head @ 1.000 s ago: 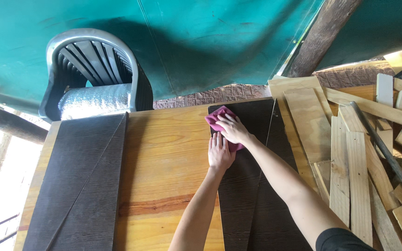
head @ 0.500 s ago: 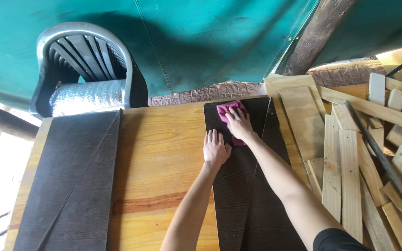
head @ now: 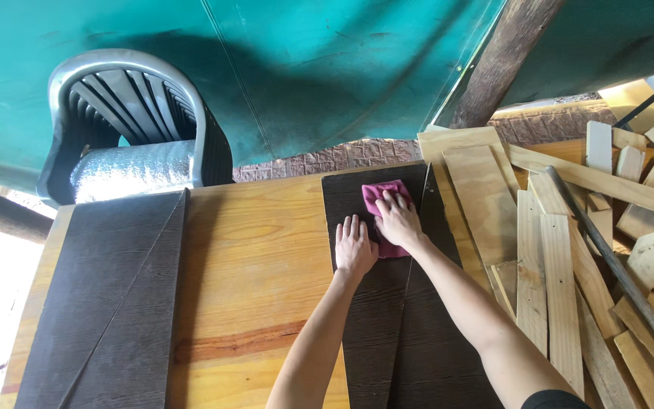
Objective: The person wipes a dark triangular wooden piece on a workbench using a pink cloth. They move the piece aside and continue wiping another triangular section of the same board. The person handles the wood and cloth throughout the clip.
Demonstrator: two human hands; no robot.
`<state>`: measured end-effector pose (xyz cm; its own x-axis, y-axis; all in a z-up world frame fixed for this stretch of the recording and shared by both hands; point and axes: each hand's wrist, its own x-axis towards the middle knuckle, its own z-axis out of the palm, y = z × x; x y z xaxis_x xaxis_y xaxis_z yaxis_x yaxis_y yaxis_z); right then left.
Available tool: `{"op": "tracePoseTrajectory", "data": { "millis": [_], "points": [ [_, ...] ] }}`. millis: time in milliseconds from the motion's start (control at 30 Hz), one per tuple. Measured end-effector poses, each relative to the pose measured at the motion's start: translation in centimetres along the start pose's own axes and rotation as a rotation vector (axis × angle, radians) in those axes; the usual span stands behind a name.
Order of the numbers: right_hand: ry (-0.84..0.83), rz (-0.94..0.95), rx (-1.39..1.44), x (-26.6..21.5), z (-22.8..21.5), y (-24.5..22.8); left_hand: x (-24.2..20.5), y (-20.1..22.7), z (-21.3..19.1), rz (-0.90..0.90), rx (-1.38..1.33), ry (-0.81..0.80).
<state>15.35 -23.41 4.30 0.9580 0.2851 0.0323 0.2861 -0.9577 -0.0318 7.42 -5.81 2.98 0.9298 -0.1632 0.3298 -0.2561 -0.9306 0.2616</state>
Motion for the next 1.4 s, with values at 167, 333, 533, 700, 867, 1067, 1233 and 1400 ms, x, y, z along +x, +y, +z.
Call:
{"op": "tracePoseTrajectory", "data": {
  "millis": [167,333,533,700,867,1067,1233,1400],
  "points": [
    [-0.065,0.079,0.005,3.8,1.1,2.0,-0.2,0.0,0.4,0.008,-0.004,0.068],
    [-0.105,0.077,0.132,5.1,0.8,0.2,-0.2,-0.3,1.1,0.040,0.014,0.137],
    [-0.101,0.040,0.123,0.9,-2.6,-2.8,0.0,-0.3,1.2,0.054,0.027,0.169],
    [-0.080,0.098,0.021,0.0,-1.5,-0.8,-0.2,-0.3,1.4,0.053,0.020,0.175],
    [0.010,0.182,0.034,3.0,2.9,1.6,-0.1,0.4,0.1,0.048,0.038,0.143],
    [0.133,0.120,0.108,4.4,2.4,0.2,0.7,0.2,0.3,0.038,0.080,0.018],
    [0.270,-0.020,0.151,2.7,3.1,0.8,2.2,0.4,0.3,0.020,0.117,-0.090],
    [0.269,0.072,0.135,2.8,7.2,3.3,3.0,2.9,-2.2,-0.019,0.133,-0.294]
  ]
}}
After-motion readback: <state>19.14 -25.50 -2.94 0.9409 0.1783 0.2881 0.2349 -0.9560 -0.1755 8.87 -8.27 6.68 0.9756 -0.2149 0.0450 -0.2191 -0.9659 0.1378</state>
